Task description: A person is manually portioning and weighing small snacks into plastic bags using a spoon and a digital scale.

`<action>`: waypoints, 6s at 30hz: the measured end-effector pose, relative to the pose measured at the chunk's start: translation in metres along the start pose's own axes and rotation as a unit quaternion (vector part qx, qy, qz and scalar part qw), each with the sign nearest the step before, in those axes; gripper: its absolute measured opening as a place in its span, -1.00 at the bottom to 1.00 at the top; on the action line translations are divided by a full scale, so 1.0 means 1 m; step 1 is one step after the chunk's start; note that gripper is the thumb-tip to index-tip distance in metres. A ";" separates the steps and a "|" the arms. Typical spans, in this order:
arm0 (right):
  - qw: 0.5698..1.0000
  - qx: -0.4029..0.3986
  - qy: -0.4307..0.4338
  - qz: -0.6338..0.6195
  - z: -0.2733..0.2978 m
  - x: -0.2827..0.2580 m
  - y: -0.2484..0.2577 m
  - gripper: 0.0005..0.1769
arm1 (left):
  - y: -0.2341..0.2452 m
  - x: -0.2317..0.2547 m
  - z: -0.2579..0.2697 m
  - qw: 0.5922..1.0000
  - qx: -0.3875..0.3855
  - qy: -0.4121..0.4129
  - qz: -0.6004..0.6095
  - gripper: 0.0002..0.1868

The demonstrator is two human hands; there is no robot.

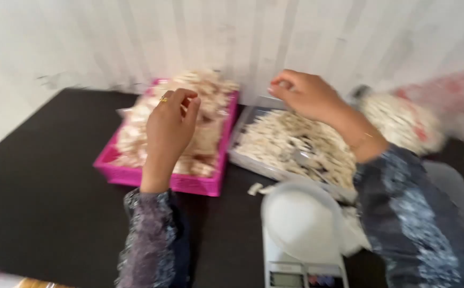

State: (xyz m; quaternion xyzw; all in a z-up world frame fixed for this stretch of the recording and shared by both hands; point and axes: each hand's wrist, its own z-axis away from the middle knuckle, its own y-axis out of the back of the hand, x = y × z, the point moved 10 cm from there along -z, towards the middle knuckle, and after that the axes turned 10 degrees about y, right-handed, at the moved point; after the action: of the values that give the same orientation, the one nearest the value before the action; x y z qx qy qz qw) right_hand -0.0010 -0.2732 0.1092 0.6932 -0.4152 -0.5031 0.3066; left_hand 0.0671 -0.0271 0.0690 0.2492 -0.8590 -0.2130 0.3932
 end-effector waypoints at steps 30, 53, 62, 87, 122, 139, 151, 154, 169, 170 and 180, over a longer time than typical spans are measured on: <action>0.951 0.079 -0.210 0.211 0.229 0.241 0.068 -0.20 | -0.174 0.117 0.079 0.937 -0.290 -0.133 0.145 -0.68; 0.969 0.086 -0.116 -0.202 0.075 0.178 -0.060 -0.49 | -0.264 0.069 0.041 0.808 -0.353 0.109 0.458 -0.75; 0.982 0.063 -0.137 -0.116 0.076 0.197 -0.074 -0.73 | -0.277 0.060 0.050 0.789 -0.369 0.146 0.470 -0.75; 0.934 -0.234 -0.206 0.175 0.121 0.269 -0.136 -0.82 | -0.287 0.024 0.043 0.760 -0.298 0.259 0.517 -0.88; 0.978 0.033 -0.197 -0.062 0.107 0.197 -0.045 -0.74 | -0.284 0.018 0.044 0.739 -0.266 0.277 0.553 -0.87; 0.874 0.257 -0.217 -0.349 0.117 0.220 -0.082 -0.78 | -0.278 0.022 0.039 0.752 -0.244 0.241 0.563 -0.73; 0.825 0.284 -0.258 -0.414 0.135 0.262 -0.066 -0.76 | -0.272 0.018 0.036 0.744 -0.212 0.260 0.577 -0.60; 0.829 0.305 -0.247 -0.399 0.138 0.265 -0.040 -0.80 | -0.274 0.016 0.037 0.755 -0.212 0.265 0.561 -0.77; 0.888 0.231 -0.211 -0.336 0.123 0.247 -0.082 -0.83 | -0.283 0.018 0.036 0.730 -0.221 0.232 0.603 -0.83; 0.876 0.216 -0.236 -0.360 0.122 0.243 -0.091 -0.81 | -0.282 0.017 0.037 0.737 -0.219 0.238 0.593 -0.88; 0.810 0.252 -0.285 -0.447 0.136 0.276 -0.089 -0.77 | -0.257 0.020 0.038 0.756 -0.181 0.269 0.569 -0.64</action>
State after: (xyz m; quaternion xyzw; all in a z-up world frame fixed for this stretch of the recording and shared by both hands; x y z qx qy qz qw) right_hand -0.0660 -0.4764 -0.1298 0.6810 -0.2403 -0.6372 -0.2693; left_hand 0.0935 -0.2340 -0.0870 -0.3147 -0.6466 -0.0258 0.6944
